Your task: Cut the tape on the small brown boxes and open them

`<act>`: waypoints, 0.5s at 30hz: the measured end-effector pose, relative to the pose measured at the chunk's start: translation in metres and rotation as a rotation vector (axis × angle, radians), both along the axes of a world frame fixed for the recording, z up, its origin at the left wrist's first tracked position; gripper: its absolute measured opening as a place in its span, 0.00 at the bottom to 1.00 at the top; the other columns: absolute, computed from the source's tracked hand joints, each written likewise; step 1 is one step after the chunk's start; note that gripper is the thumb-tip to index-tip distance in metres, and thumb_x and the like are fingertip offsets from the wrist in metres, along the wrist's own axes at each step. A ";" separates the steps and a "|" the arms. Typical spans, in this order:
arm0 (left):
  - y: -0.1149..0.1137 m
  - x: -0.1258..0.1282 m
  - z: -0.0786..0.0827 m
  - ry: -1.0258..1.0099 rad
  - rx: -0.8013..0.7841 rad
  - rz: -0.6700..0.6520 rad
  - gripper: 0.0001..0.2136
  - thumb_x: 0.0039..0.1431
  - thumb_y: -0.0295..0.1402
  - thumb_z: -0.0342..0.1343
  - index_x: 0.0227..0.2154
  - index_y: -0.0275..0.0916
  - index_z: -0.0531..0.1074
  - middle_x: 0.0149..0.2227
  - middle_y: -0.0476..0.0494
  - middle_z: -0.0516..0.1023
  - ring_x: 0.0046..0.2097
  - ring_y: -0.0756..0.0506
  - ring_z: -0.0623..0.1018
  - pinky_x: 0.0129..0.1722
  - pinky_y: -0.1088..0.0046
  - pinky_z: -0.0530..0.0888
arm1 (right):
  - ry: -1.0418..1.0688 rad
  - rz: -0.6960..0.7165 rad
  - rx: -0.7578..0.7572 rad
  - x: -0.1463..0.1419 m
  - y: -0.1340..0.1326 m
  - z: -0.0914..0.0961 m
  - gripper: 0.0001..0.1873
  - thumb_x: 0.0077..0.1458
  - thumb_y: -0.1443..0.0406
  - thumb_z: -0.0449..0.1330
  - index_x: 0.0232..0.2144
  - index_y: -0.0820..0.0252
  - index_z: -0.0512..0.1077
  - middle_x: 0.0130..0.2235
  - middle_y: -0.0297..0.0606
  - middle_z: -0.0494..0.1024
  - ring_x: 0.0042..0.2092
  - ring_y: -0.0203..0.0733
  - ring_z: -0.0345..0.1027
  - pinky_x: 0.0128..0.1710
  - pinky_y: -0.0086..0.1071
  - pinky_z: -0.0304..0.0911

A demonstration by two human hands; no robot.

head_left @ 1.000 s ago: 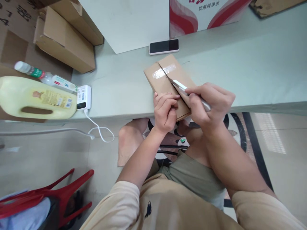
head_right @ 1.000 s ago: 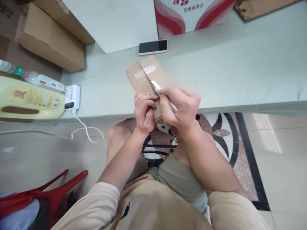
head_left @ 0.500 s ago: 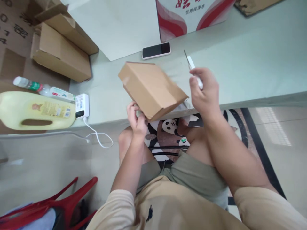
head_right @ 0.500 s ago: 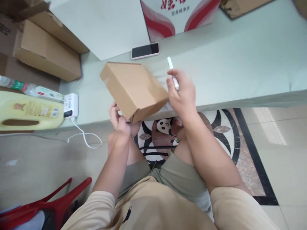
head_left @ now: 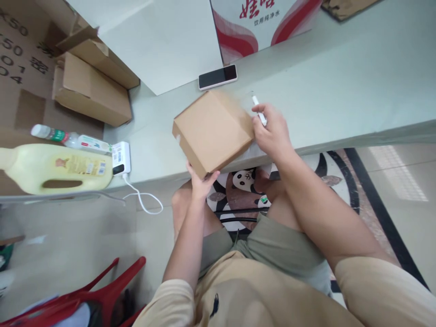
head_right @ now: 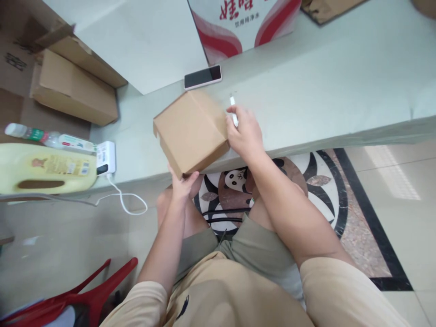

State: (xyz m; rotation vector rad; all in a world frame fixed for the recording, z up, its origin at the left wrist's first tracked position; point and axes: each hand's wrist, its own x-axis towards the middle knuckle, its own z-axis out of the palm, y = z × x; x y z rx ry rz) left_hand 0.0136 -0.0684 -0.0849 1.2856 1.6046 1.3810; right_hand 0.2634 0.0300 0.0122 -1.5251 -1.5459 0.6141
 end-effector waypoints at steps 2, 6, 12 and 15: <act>-0.002 0.004 0.003 -0.040 0.018 0.023 0.57 0.38 0.56 0.74 0.67 0.44 0.49 0.63 0.28 0.69 0.64 0.36 0.74 0.66 0.57 0.71 | -0.043 -0.084 -0.042 0.005 0.003 -0.003 0.19 0.59 0.61 0.55 0.51 0.57 0.73 0.47 0.48 0.75 0.48 0.51 0.70 0.56 0.51 0.64; -0.006 -0.002 0.008 -0.030 0.032 0.072 0.47 0.38 0.57 0.74 0.59 0.40 0.64 0.56 0.30 0.76 0.62 0.35 0.76 0.67 0.54 0.69 | -0.146 -0.124 -0.294 0.011 0.006 -0.004 0.27 0.59 0.54 0.55 0.57 0.58 0.74 0.51 0.54 0.73 0.54 0.62 0.68 0.60 0.65 0.57; -0.008 -0.032 0.014 -0.059 0.037 0.150 0.44 0.28 0.60 0.74 0.49 0.39 0.73 0.50 0.32 0.80 0.60 0.31 0.77 0.66 0.51 0.70 | -0.210 0.033 -0.254 0.008 0.006 -0.006 0.23 0.60 0.63 0.49 0.50 0.57 0.79 0.62 0.54 0.70 0.66 0.66 0.57 0.63 0.69 0.50; -0.009 -0.043 0.017 -0.105 0.067 0.187 0.45 0.26 0.63 0.73 0.47 0.39 0.72 0.48 0.33 0.80 0.60 0.32 0.77 0.64 0.53 0.72 | -0.204 0.361 -0.150 0.001 0.002 -0.005 0.24 0.51 0.66 0.56 0.50 0.56 0.77 0.57 0.49 0.77 0.63 0.63 0.62 0.63 0.63 0.57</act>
